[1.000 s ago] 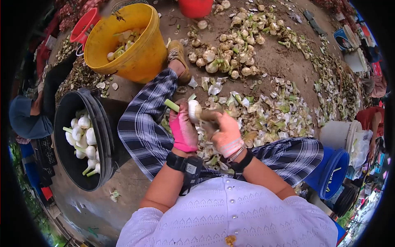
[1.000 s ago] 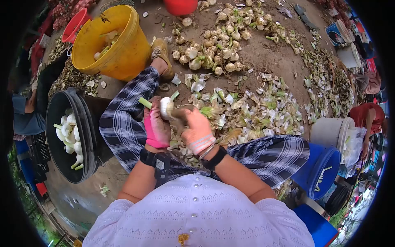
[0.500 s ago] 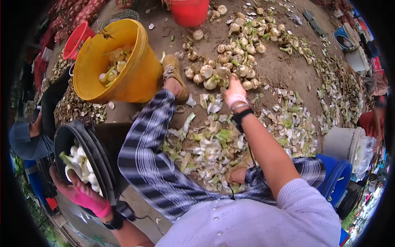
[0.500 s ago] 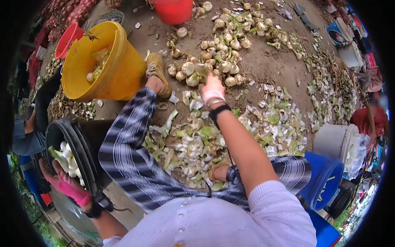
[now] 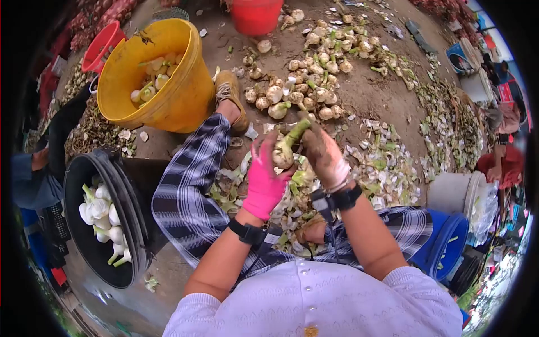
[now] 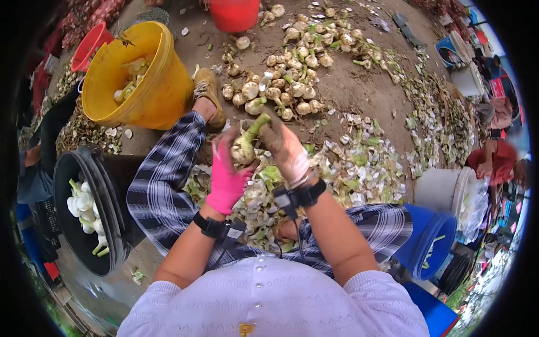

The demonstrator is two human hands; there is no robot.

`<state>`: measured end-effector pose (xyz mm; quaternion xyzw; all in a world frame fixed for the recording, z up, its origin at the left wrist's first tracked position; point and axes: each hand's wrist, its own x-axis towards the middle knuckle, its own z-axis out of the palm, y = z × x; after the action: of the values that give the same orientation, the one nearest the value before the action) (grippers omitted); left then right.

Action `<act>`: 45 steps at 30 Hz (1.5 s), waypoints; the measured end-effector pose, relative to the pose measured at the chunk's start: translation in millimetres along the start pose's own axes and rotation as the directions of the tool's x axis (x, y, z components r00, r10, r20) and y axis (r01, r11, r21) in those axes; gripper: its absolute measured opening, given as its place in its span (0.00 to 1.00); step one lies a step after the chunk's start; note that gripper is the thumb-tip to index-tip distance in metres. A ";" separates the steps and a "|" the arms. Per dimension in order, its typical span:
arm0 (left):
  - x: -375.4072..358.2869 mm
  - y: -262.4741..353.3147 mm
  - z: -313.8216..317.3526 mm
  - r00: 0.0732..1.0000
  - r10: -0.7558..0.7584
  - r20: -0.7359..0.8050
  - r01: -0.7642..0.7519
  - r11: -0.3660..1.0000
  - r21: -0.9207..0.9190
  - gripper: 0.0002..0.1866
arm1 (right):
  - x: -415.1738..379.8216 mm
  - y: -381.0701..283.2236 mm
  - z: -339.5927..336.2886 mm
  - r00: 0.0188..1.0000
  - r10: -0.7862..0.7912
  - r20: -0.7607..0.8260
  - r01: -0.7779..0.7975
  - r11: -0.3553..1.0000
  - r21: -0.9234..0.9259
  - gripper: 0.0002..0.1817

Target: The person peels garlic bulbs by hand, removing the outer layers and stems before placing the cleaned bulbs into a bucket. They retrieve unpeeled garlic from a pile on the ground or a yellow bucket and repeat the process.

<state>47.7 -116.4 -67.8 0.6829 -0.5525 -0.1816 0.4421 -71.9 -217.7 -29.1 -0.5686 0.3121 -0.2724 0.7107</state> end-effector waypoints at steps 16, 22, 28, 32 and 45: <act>-54.3 86.1 -35.5 0.919 -0.034 0.393 0.265 0.792 -0.550 0.43 | -142.6 -47.6 13.4 0.994 -0.018 -0.107 0.046 0.962 0.269 0.21; -68.5 87.5 -27.9 0.955 0.019 0.297 0.120 0.888 -0.444 0.45 | -141.7 -37.5 11.3 0.992 -0.101 -0.075 0.117 0.961 0.251 0.16; -76.9 59.5 -47.1 0.790 0.034 0.613 0.481 0.586 -0.652 0.37 | -152.1 -37.2 5.5 0.989 0.037 -0.145 -0.027 0.997 0.072 0.14; -81.7 100.0 -36.2 0.837 -0.311 0.450 0.547 0.461 -0.699 0.34 | -132.0 -18.2 2.2 0.831 -0.234 -0.505 -0.074 0.853 -0.517 0.16; -81.5 -0.7 -17.3 0.747 -0.244 0.619 0.546 -0.305 -0.780 0.29 | -137.3 -30.6 21.6 0.964 0.180 0.197 -0.262 0.778 0.571 0.16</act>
<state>34.4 -34.8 -78.6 0.2420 -0.0007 -0.7311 0.6379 -146.8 -108.3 22.6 -0.2946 0.2288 -0.2328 0.8982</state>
